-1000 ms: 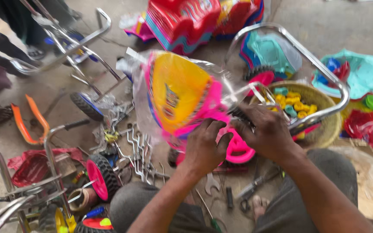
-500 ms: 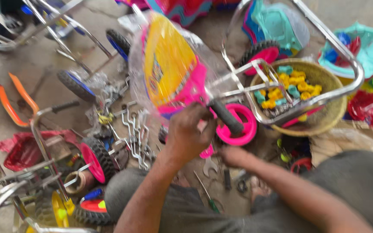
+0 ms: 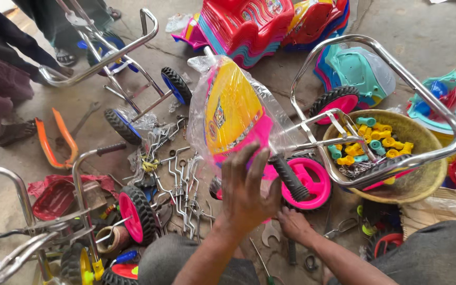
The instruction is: The person assembles a child's tricycle by attaching the handlebars and wheels to the frame. They use a screwdriver to tighten bolts and a pair of scissors to cut plastic packaging from the seat.
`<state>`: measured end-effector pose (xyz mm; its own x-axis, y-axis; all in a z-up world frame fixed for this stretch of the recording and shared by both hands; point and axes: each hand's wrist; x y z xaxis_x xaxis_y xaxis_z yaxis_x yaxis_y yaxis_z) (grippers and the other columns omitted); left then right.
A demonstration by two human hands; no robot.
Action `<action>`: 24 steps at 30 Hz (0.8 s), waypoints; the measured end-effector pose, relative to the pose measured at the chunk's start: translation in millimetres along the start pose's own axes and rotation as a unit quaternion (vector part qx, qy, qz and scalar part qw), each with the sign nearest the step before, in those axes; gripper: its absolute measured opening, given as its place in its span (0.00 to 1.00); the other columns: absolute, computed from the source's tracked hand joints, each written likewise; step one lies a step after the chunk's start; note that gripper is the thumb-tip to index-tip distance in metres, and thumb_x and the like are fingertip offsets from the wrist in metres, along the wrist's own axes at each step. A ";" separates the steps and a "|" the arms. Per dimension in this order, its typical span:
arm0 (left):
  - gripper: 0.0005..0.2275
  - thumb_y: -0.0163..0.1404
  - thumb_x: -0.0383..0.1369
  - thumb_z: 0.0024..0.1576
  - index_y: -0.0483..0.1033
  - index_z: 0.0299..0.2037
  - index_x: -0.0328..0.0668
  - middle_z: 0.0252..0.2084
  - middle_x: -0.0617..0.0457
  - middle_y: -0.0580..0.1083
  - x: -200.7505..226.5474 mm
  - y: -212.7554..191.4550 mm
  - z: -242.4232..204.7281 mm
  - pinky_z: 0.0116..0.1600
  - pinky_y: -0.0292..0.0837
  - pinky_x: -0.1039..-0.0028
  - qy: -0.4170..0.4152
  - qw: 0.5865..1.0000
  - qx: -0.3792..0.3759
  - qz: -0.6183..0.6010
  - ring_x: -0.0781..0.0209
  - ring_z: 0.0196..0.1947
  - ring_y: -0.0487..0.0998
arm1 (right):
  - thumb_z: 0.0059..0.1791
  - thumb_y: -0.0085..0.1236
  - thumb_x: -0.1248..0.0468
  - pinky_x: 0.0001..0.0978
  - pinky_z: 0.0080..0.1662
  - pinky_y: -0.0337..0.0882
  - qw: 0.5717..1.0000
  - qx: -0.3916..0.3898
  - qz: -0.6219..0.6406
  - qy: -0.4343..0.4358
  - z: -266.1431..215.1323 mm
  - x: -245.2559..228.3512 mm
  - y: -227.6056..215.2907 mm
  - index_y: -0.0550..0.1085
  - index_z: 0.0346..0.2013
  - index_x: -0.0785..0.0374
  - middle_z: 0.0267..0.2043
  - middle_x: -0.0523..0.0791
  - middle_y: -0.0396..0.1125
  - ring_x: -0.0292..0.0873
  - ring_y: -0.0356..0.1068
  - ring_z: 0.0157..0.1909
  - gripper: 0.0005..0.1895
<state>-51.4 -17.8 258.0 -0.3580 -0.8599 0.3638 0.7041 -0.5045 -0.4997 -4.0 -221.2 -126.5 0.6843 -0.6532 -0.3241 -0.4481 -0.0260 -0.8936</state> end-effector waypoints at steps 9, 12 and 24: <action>0.18 0.59 0.28 0.55 0.72 0.56 0.36 0.46 0.43 0.76 -9.8 -43.2 -19.7 0.49 0.78 0.62 -0.162 0.984 -0.045 -0.059 0.49 0.43 0.82 | 0.41 0.62 0.57 0.47 0.45 0.73 0.976 -0.149 0.147 0.063 -54.8 -48.3 -142.0 0.75 0.34 0.70 0.37 0.57 0.71 0.55 0.74 0.40 0.17; 0.18 0.60 0.28 0.53 0.74 0.53 0.35 0.40 0.45 0.78 -1.5 -65.0 -36.0 0.47 0.77 0.63 -0.228 0.967 -0.077 -0.079 0.51 0.39 0.82 | 0.40 0.59 0.59 0.39 0.39 0.73 0.941 -0.234 0.240 0.047 -101.8 -57.3 -206.1 0.77 0.33 0.67 0.30 0.54 0.73 0.46 0.73 0.32 0.14; 0.21 0.57 0.31 0.58 0.69 0.61 0.34 0.48 0.42 0.77 5.3 -89.9 -27.7 0.56 0.79 0.61 -0.144 0.985 -0.078 -0.048 0.50 0.47 0.82 | 0.48 0.51 0.67 0.39 0.31 0.74 0.496 0.059 0.857 0.128 -97.5 -90.1 -286.1 0.70 0.41 0.64 0.29 0.47 0.69 0.46 0.71 0.29 0.08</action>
<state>-133.6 20.8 283.0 -0.2128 -0.7617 0.6119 0.5642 -0.6071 -0.5596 6.5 -228.7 188.6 -0.7451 0.2859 -0.6025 -0.1985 0.7675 0.6096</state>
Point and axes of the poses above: each hand's wrist, its own z-axis towards the middle knuckle, its own y-axis out of the palm, x = y × z
